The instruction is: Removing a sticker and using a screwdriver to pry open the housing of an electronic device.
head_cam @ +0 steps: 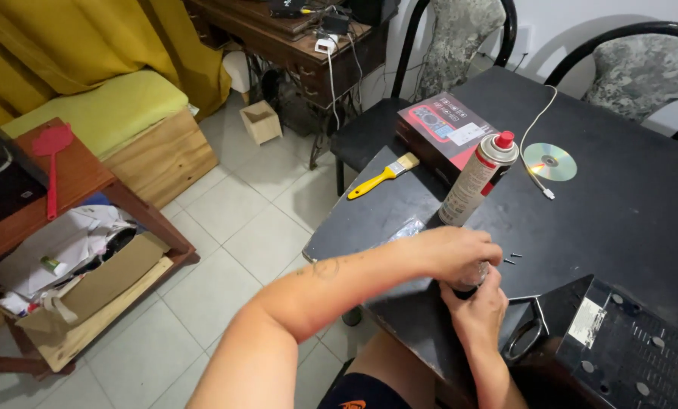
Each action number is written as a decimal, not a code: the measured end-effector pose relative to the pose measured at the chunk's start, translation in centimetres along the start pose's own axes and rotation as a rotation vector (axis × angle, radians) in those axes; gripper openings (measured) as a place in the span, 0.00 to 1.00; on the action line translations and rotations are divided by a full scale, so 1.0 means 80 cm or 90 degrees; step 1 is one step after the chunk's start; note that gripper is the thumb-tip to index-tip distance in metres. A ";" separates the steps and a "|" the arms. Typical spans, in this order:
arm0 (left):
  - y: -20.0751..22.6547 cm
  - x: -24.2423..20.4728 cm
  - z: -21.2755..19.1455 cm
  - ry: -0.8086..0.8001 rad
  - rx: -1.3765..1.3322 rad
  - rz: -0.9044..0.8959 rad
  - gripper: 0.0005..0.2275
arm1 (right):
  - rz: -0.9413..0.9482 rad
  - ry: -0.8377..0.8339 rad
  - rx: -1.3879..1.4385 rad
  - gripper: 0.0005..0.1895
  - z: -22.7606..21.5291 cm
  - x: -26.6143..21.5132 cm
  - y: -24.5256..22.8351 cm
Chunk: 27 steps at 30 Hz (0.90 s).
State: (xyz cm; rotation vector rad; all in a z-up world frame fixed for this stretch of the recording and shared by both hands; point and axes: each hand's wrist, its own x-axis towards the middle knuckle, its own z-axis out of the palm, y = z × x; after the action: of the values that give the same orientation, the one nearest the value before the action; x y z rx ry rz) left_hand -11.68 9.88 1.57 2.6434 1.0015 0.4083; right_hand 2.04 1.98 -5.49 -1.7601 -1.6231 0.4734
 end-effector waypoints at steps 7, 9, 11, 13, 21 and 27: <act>0.028 0.002 -0.031 0.075 0.080 -0.107 0.25 | -0.060 0.045 0.003 0.49 0.019 0.008 0.030; 0.054 0.001 -0.054 -0.002 0.168 -0.148 0.12 | -0.074 0.042 0.014 0.39 0.013 0.001 0.025; 0.030 0.010 -0.031 0.051 0.171 -0.101 0.11 | -0.028 0.021 0.008 0.43 0.004 0.000 0.005; 0.024 0.013 -0.020 0.098 0.170 -0.047 0.13 | 0.026 0.006 0.002 0.46 0.005 -0.001 0.008; 0.001 0.019 -0.028 0.018 0.229 0.220 0.07 | -0.022 -0.002 -0.013 0.43 0.017 0.000 0.036; 0.014 0.025 -0.044 0.029 0.254 0.145 0.03 | -0.039 0.032 0.003 0.44 0.014 0.002 0.031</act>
State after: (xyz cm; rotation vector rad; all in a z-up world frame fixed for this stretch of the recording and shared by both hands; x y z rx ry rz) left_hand -10.85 10.97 5.56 3.1371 0.8718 0.3471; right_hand 3.06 2.43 -7.99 -1.7009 -1.6342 0.3999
